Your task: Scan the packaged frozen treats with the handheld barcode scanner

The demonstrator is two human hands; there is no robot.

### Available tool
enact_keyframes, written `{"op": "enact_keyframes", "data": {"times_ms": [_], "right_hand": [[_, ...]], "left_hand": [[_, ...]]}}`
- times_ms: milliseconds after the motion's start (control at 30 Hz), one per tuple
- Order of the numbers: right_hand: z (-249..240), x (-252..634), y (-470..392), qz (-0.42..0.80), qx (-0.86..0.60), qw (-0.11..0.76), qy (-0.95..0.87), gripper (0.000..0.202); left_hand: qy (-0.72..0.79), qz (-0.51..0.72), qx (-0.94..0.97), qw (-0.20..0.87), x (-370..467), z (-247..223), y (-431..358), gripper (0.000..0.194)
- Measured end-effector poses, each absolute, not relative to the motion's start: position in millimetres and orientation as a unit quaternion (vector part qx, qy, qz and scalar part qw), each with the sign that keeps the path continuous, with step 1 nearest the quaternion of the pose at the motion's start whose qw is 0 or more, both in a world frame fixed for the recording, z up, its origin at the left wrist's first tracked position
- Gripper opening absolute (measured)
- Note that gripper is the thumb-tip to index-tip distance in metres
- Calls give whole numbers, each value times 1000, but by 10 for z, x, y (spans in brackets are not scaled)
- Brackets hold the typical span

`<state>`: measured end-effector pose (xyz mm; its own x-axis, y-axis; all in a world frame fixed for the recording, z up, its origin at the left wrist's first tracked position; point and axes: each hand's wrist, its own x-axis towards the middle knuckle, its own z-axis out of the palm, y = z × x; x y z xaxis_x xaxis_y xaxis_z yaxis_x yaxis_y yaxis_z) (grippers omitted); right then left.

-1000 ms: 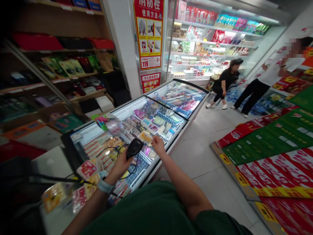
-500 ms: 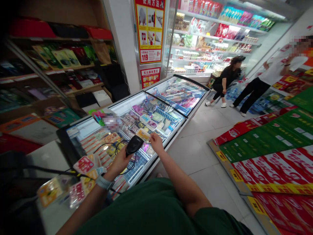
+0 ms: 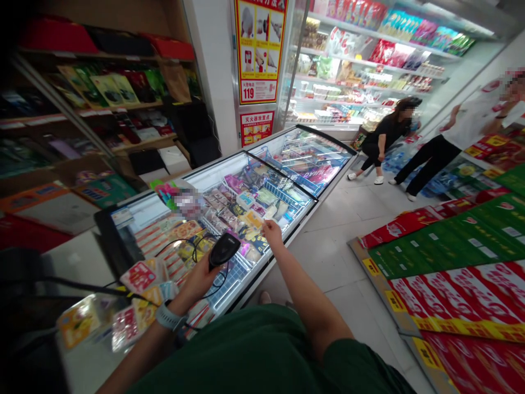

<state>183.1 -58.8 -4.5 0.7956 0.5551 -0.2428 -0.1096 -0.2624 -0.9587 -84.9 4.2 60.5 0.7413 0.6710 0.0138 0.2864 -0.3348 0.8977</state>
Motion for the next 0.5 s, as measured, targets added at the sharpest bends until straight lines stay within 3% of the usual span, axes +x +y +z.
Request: {"op": "enact_keyframes", "data": {"times_ms": [233,500], "right_hand": [[-75,2448,-162,277,-777,558,-93,16],[-69,2669,445,238,-819,483,-195,13]], "left_hand": [[346,189,773,497,-966,565,29,41],[368,200,738,529,-1015,563,62,44]]}}
